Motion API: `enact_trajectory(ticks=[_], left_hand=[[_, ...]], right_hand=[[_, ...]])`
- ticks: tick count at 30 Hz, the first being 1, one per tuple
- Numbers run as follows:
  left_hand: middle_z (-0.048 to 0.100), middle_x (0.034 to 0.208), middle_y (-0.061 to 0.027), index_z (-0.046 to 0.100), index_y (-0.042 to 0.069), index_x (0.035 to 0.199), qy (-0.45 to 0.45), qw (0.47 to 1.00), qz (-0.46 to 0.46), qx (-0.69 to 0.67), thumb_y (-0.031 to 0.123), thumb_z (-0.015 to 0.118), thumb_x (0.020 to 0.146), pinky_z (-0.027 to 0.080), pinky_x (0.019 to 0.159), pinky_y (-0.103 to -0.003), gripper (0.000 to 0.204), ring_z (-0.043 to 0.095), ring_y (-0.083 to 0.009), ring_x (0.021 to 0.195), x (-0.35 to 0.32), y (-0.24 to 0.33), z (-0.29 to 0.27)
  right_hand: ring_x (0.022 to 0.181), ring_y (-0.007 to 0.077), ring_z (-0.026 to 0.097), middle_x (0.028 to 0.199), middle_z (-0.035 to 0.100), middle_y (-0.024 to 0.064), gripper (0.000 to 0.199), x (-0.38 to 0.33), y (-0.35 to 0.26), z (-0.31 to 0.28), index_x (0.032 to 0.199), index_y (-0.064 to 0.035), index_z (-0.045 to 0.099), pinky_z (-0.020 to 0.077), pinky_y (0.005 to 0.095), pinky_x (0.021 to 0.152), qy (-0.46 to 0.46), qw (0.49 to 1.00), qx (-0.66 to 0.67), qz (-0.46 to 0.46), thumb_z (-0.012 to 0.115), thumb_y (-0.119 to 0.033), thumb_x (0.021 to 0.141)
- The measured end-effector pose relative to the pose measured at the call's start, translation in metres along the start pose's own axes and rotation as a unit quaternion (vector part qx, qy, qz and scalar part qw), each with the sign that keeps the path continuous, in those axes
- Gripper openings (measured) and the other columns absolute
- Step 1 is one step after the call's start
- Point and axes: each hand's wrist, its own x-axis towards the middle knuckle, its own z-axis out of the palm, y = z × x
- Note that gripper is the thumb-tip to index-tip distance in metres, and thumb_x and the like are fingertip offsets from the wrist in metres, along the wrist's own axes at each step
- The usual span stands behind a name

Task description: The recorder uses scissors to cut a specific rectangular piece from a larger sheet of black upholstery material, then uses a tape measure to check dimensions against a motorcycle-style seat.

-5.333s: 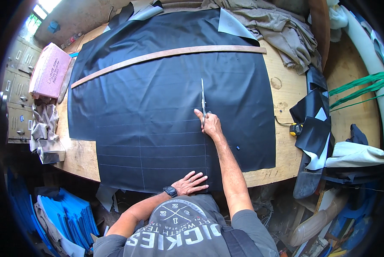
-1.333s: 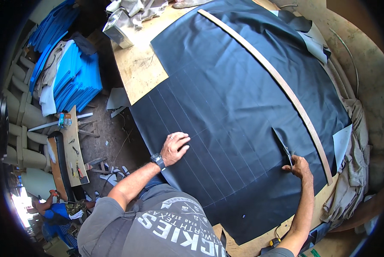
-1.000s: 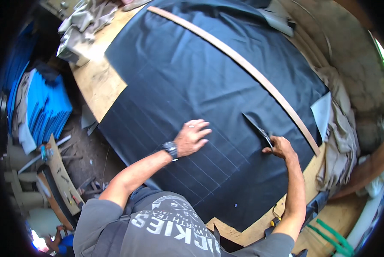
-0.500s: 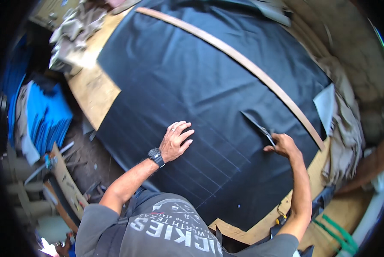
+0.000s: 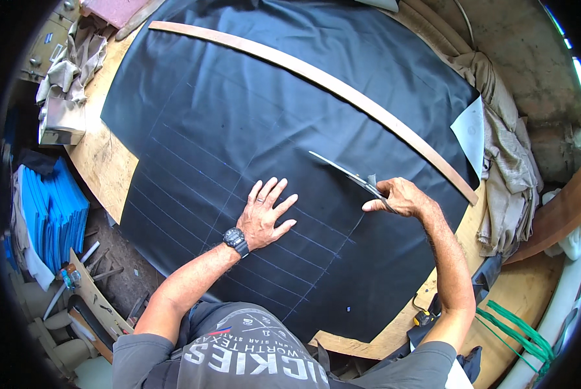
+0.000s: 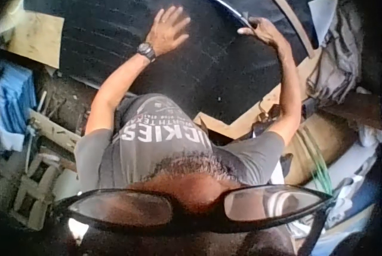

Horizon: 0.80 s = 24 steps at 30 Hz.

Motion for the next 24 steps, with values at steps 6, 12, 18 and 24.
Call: enact_trajectory(ticks=[6,12,18,24], left_hand=[[0.036,0.155,-0.0162,0.057,0.017,0.138,0.0,1.0,-0.003,-0.001,0.04,0.074,0.084,0.021,0.12,-0.054,0.061,0.03,-0.0342,0.146,0.0,0.0,0.001],[0.035,0.156,-0.0162,0.058,0.018,0.137,0.001,1.0,0.003,0.002,0.042,0.073,0.085,0.021,0.12,-0.054,0.059,0.029,-0.0343,0.147,-0.002,-0.003,0.0],[0.035,0.156,-0.0161,0.057,0.018,0.137,0.002,1.0,0.003,-0.003,0.043,0.071,0.087,0.02,0.12,-0.055,0.058,0.028,-0.0341,0.147,-0.002,-0.004,0.003],[0.035,0.156,-0.0159,0.057,0.018,0.138,-0.002,1.0,-0.003,-0.014,0.042,0.07,0.088,0.019,0.12,-0.055,0.057,0.027,-0.0344,0.148,-0.003,-0.005,0.003]], right_hand=[[0.059,0.0145,0.04,0.057,0.043,0.0035,0.072,0.017,0.019,0.004,0.068,-0.001,0.052,0.0361,0.0396,0.056,-0.016,1.0,0.017,-0.016,0.08,-0.067,0.071],[0.059,0.0137,0.044,0.056,0.042,0.0012,0.068,0.031,-0.025,0.004,0.068,-0.0016,0.056,0.0367,0.0385,0.056,0.014,0.999,0.033,-0.018,0.083,-0.064,0.07],[0.056,0.0122,0.04,0.054,0.039,-0.0003,0.066,0.041,-0.02,-0.001,0.065,-0.0023,0.055,0.0334,0.0378,0.053,-0.023,0.998,0.044,-0.034,0.083,-0.062,0.072],[0.056,0.0124,0.041,0.054,0.043,0.0008,0.069,0.051,-0.061,-0.004,0.067,-0.0012,0.056,0.0343,0.0383,0.052,-0.005,0.998,0.031,-0.049,0.08,-0.065,0.073]])
